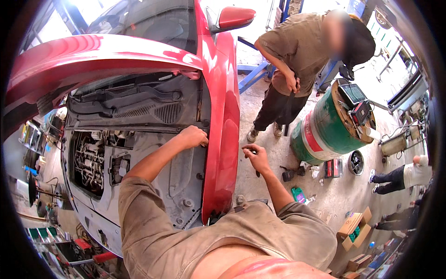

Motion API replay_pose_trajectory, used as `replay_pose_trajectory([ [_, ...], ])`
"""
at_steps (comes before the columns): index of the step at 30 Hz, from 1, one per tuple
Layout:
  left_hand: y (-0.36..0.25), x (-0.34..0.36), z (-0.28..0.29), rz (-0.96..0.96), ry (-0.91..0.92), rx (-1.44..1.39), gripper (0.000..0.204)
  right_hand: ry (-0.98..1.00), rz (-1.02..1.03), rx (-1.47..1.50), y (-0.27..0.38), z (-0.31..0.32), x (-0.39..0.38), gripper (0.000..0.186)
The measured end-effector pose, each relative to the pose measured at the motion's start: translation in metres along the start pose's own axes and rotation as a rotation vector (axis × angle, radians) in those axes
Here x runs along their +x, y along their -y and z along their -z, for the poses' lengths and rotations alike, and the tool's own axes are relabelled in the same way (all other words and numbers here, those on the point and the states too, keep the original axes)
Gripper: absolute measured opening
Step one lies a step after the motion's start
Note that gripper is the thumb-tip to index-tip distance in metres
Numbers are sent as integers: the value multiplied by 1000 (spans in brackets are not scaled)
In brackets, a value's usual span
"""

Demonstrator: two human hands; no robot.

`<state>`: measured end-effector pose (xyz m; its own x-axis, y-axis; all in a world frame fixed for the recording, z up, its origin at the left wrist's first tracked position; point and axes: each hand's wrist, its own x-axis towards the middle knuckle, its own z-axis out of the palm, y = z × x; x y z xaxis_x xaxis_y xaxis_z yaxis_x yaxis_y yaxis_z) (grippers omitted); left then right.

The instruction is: The person installs a large plastic engine cover onto a red car with the hood open. They align the cover, press it into place, and then use a ratchet to tighten several bolts around the perimeter to secure it.

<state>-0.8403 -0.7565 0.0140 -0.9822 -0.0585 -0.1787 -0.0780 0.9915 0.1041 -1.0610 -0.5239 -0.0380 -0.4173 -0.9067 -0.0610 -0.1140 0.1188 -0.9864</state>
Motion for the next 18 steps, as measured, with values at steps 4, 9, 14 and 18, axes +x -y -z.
replay_pose_trajectory([
  [4, -6, -2, 0, 18, -75, -10, 13, -63, -40, -17, -9, 16, -13, 17],
  [9, -15, 1, -3, 156, -87, -35, 16, -84, -49, -80, -15, 7, -19, 16],
  [14, -18, 16, -13, 276, -56, 76, 12, -16, 51, -147, -8, -12, -18, 18],
  [18, -32, 10, -30, 464, -280, 31, 11, 102, 220, -191, 11, -36, 6, 17],
])
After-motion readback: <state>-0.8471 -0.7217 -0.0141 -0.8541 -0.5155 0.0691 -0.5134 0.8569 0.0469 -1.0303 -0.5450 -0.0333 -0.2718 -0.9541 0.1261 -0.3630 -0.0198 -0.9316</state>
